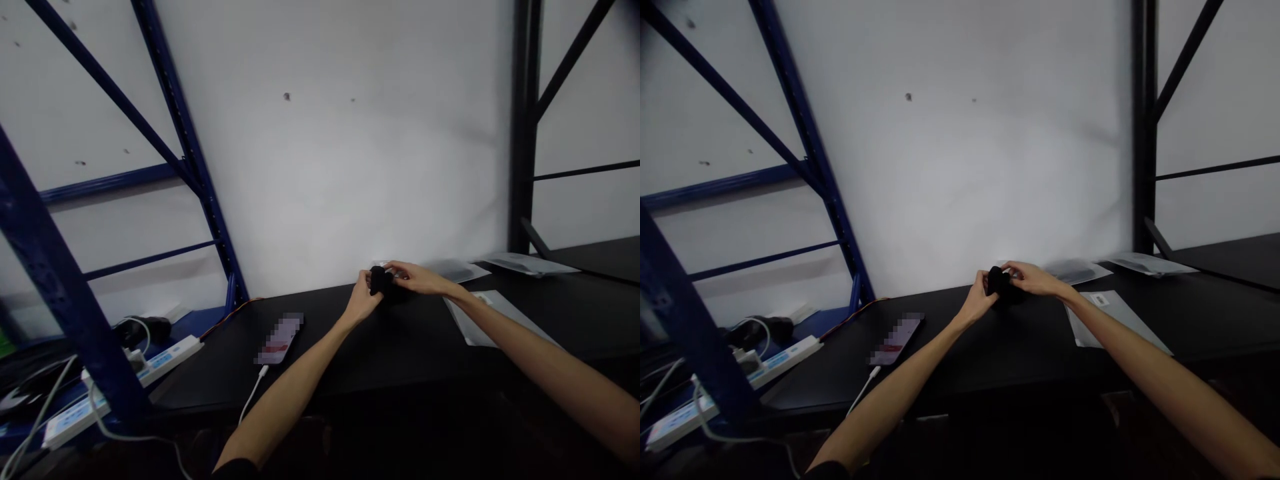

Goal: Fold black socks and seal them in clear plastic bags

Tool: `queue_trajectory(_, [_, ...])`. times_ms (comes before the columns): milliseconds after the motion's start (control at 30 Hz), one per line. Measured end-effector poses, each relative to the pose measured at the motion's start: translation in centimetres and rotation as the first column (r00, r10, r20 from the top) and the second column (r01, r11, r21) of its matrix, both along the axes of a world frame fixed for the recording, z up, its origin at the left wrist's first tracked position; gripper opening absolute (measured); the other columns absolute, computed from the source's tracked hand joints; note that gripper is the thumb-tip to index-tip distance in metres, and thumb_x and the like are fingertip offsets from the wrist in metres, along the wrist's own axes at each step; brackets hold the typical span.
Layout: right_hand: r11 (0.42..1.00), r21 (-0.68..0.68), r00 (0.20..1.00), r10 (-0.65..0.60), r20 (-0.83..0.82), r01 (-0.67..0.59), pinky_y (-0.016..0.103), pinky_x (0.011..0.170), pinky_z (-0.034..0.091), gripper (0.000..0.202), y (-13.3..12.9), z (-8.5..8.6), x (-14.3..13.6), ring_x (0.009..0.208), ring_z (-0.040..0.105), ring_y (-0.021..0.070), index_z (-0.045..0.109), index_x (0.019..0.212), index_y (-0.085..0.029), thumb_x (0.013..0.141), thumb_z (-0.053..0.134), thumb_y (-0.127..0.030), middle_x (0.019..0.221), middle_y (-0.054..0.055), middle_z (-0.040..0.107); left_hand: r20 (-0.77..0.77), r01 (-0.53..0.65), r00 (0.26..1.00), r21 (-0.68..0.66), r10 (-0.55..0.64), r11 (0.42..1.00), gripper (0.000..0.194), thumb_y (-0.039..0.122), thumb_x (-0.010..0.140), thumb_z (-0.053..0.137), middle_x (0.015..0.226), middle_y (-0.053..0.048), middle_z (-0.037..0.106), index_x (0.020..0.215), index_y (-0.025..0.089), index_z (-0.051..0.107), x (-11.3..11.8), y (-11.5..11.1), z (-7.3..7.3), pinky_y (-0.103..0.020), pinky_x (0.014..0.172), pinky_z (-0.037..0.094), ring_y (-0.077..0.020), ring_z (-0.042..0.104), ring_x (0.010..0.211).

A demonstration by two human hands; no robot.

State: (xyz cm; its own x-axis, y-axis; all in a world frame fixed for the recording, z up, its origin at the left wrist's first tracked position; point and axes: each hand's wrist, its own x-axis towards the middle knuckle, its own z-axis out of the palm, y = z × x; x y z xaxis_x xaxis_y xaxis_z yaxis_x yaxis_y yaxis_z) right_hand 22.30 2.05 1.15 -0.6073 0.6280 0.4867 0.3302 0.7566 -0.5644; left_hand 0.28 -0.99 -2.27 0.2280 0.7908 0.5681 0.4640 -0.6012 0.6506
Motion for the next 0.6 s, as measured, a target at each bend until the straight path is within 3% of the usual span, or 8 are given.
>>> queue_trajectory(200, [0.999,-0.045,0.999,0.025,0.026,-0.024,0.032,0.066,0.045,0.032,2.1,-2.5,3.3,0.07,0.053,0.0186,0.068,0.115,-0.022,0.086,0.059,-0.033,0.08,0.001,0.063,-0.14,-0.055,0.989,-0.042,0.049,0.998,0.063,0.024,0.08,0.063,0.1,-0.001,0.06,0.136,0.027,0.034,-0.1,-0.1,-0.1,-0.033,0.083,0.046,-0.0185,0.06,0.084])
queue_trajectory(333, [0.998,-0.057,0.996,0.016,0.089,-0.011,0.034,0.07,0.046,0.032,2.9,-2.6,4.4,0.077,0.057,0.021,0.073,0.105,-0.023,0.079,0.053,-0.021,0.09,0.003,0.069,-0.179,-0.3,0.943,-0.107,0.279,0.948,0.065,0.031,0.086,0.058,0.115,-0.009,0.055,0.145,0.029,0.03,-0.8,-0.2,0.0,-0.042,0.091,0.046,-0.0269,0.06,0.101])
queue_trajectory(433, [1.0,-0.022,0.989,-0.008,0.147,0.011,0.037,0.072,0.046,0.04,3.1,-2.4,4.9,0.078,0.058,0.0218,0.076,0.1,-0.025,0.074,0.048,-0.014,0.09,0.003,0.071,-0.281,-0.44,0.861,0.003,0.423,0.898,0.061,0.025,0.083,0.059,0.129,-0.013,0.044,0.142,0.029,0.042,-1.4,0.0,-0.1,-0.047,0.104,0.041,-0.0321,0.049,0.122])
queue_trajectory(500, [1.0,-0.008,0.985,-0.025,0.172,0.027,0.038,0.074,0.047,0.037,3.0,-2.3,5.1,0.079,0.059,0.0223,0.077,0.096,-0.025,0.074,0.048,-0.015,0.089,0.002,0.071,-0.34,-0.428,0.831,0.113,0.44,0.896,0.054,0.019,0.082,0.057,0.133,-0.012,0.04,0.135,0.029,0.052,-1.6,0.1,-0.1,-0.047,0.111,0.035,-0.0313,0.043,0.128])
queue_trajectory(600, [0.996,-0.012,0.982,-0.089,0.165,0.093,0.041,0.08,0.049,0.029,2.7,-1.9,5.4,0.088,0.062,0.0253,0.077,0.095,-0.025,0.085,0.05,-0.025,0.092,0.004,0.072,-0.382,-0.315,0.851,0.181,0.362,0.932,0.044,0.019,0.09,0.051,0.137,-0.009,0.042,0.132,0.03,0.056,-1.5,0.0,0.2,-0.044,0.116,0.032,-0.0275,0.042,0.129])
